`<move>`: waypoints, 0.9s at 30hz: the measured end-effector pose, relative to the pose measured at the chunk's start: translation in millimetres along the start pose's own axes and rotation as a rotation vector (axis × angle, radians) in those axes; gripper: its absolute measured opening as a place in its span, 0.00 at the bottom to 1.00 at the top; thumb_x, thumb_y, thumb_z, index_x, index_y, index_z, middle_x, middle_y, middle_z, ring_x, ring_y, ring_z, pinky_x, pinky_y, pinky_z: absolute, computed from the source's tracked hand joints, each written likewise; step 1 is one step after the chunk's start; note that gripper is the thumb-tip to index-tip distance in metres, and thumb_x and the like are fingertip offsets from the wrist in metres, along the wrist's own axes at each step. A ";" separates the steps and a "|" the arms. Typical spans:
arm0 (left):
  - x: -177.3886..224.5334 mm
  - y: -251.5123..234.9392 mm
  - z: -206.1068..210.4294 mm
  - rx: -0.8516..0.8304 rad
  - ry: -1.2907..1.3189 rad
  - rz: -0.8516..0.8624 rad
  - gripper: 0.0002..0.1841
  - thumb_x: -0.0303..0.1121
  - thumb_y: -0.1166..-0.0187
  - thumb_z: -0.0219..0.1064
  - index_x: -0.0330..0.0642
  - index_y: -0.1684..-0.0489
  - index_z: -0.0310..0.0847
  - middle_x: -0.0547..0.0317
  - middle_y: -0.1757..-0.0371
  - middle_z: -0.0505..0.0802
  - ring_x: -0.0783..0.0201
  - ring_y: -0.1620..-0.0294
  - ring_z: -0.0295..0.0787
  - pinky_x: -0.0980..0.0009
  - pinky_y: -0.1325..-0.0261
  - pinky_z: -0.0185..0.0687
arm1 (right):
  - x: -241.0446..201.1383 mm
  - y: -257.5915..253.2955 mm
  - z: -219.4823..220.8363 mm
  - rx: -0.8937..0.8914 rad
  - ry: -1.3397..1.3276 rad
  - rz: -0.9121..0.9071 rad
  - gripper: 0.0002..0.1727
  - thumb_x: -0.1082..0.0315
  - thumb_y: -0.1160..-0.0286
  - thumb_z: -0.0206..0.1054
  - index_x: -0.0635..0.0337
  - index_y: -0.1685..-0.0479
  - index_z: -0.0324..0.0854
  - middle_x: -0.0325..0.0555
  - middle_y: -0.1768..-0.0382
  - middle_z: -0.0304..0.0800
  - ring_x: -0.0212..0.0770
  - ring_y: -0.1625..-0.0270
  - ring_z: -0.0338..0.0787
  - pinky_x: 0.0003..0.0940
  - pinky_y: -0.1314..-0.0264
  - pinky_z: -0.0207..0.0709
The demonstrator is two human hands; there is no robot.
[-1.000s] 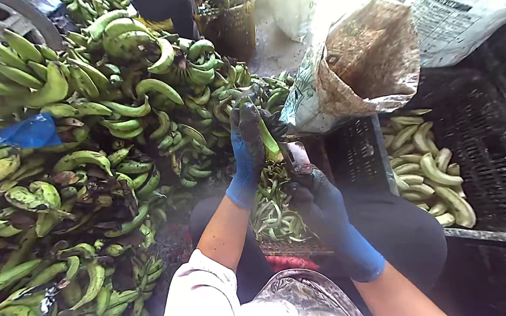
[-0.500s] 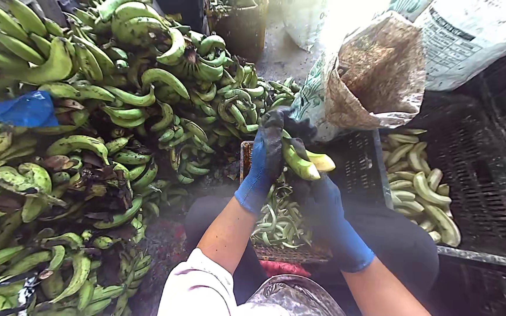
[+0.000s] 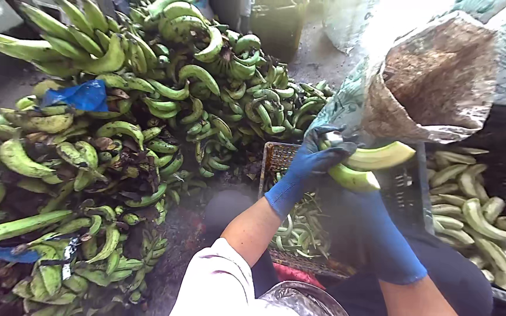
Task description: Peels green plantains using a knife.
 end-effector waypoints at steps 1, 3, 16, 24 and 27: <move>1.3 0.0 1.1 0.000 0.018 0.007 0.23 0.25 0.25 0.66 0.47 0.30 0.71 0.55 0.53 0.90 0.66 0.60 0.88 0.67 0.58 0.87 | 1.3 -1.3 -2.0 -0.002 -0.027 0.003 0.21 0.66 0.25 0.72 0.67 0.36 0.80 0.49 0.54 0.91 0.33 0.62 0.91 0.36 0.53 0.89; 2.0 0.7 1.4 0.015 0.026 0.050 0.19 0.33 0.20 0.63 0.47 0.30 0.73 0.57 0.49 0.90 0.67 0.55 0.88 0.68 0.53 0.87 | 0.5 -5.0 -7.1 -0.067 -0.052 -0.002 0.17 0.63 0.21 0.68 0.64 0.39 0.82 0.43 0.58 0.93 0.32 0.65 0.92 0.33 0.58 0.90; -74.2 25.5 -55.8 0.657 0.111 -0.176 0.12 0.32 0.09 0.51 0.41 0.38 0.74 0.51 0.56 0.89 0.58 0.58 0.88 0.58 0.56 0.87 | 55.9 39.9 -75.9 0.000 -0.368 0.103 0.26 0.58 0.19 0.62 0.59 0.24 0.74 0.45 0.54 0.93 0.41 0.64 0.93 0.40 0.68 0.91; -11.5 -90.3 58.6 0.361 -0.457 0.146 0.16 0.22 0.15 0.56 0.29 0.32 0.73 0.44 0.45 0.89 0.60 0.46 0.87 0.63 0.41 0.84 | 64.1 47.9 -97.6 0.328 -0.595 0.050 0.09 0.64 0.10 0.50 0.49 0.42 0.73 0.30 0.65 0.92 0.29 0.71 0.90 0.26 0.73 0.85; 52.6 -124.1 81.4 0.071 -1.283 0.219 0.21 0.19 0.22 0.66 0.20 0.30 0.75 0.31 0.35 0.88 0.43 0.31 0.84 0.57 0.26 0.75 | 88.6 41.2 -101.7 0.154 -0.621 -0.097 0.18 0.62 0.09 0.53 0.56 0.27 0.67 0.40 0.49 0.91 0.41 0.54 0.94 0.37 0.58 0.90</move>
Point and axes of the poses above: each hand's wrist, its own y-axis away from the middle knuckle, its own z-axis out of the palm, x = y × z, the point moved 4 cm from there along -y, towards the middle knuckle
